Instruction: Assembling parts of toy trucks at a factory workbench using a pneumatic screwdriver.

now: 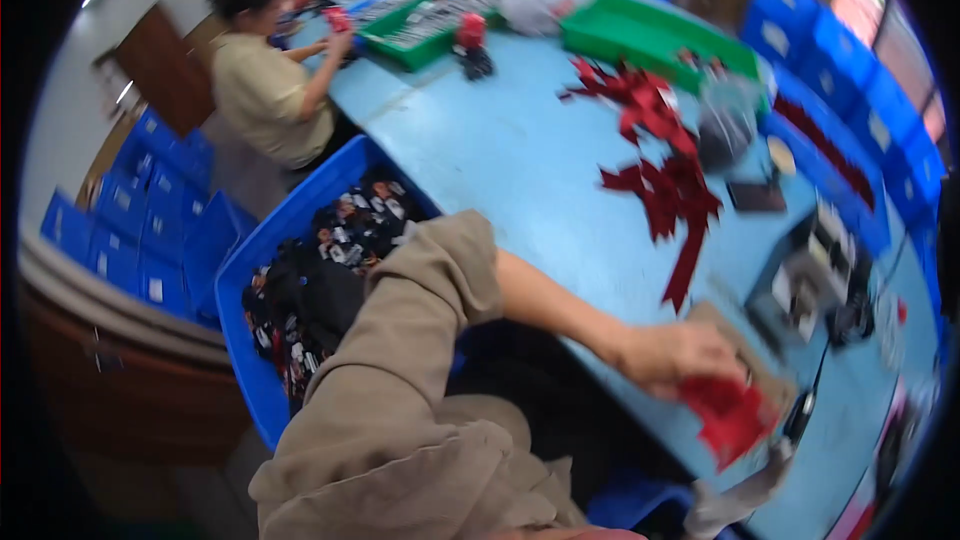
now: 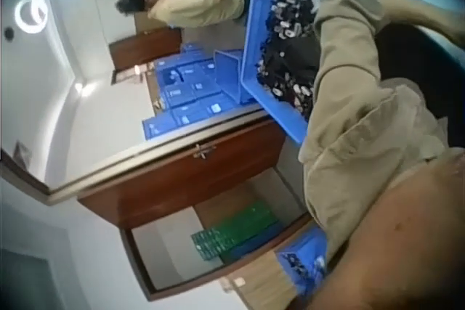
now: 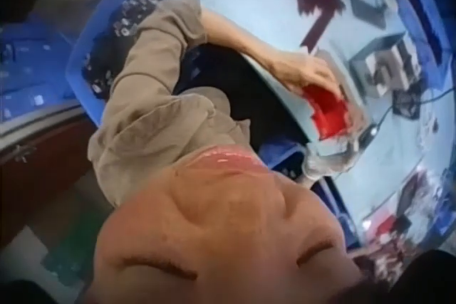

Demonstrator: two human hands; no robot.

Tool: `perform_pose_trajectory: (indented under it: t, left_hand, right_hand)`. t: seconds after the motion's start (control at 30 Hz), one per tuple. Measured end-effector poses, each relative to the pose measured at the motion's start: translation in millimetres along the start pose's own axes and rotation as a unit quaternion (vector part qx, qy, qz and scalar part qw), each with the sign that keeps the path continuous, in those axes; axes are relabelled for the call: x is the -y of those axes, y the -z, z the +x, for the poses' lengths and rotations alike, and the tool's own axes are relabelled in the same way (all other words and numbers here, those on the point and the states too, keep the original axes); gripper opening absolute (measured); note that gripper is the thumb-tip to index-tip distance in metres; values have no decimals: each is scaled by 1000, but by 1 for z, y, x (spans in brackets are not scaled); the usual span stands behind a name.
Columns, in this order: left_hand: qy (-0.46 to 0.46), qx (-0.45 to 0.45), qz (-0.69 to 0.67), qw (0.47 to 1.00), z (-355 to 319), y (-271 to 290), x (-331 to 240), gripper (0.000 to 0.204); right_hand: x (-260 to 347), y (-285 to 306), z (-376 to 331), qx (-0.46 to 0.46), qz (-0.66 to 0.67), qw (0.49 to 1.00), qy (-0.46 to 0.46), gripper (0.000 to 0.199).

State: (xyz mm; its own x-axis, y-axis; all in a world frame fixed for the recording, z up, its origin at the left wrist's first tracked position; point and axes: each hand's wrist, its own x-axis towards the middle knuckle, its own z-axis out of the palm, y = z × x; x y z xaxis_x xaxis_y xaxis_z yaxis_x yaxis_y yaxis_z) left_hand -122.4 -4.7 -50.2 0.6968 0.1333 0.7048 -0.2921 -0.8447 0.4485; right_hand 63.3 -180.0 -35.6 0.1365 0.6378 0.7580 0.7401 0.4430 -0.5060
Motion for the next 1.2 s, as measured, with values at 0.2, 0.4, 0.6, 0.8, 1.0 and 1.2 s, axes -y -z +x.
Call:
perform_pose_trajectory:
  t: [0.2,0.4,0.6,0.8,1.0,1.2]
  left_hand:
    - [185,-29,-5,982,26,-3,37,64]
    - [192,78,-70,976,67,-46,72,65]
    - [199,261,59,943,86,-62,74,69]
    - [177,287,239,911,71,-58,61,75]
    - [215,178,253,926,45,-29,33,71]
    - [255,149,270,917,19,-1,30,61]
  right_hand:
    - [-60,85,-99,-274,-11,958,-79,41]
    - [-95,119,-265,-313,-307,749,-497,36]
    - [-140,123,-454,-193,-283,609,-715,50]
    - [-188,56,-397,-213,-388,463,-768,87]
    - [-222,82,-375,-253,-450,293,-805,107]
    - [-218,107,-380,-226,-333,392,-827,112]
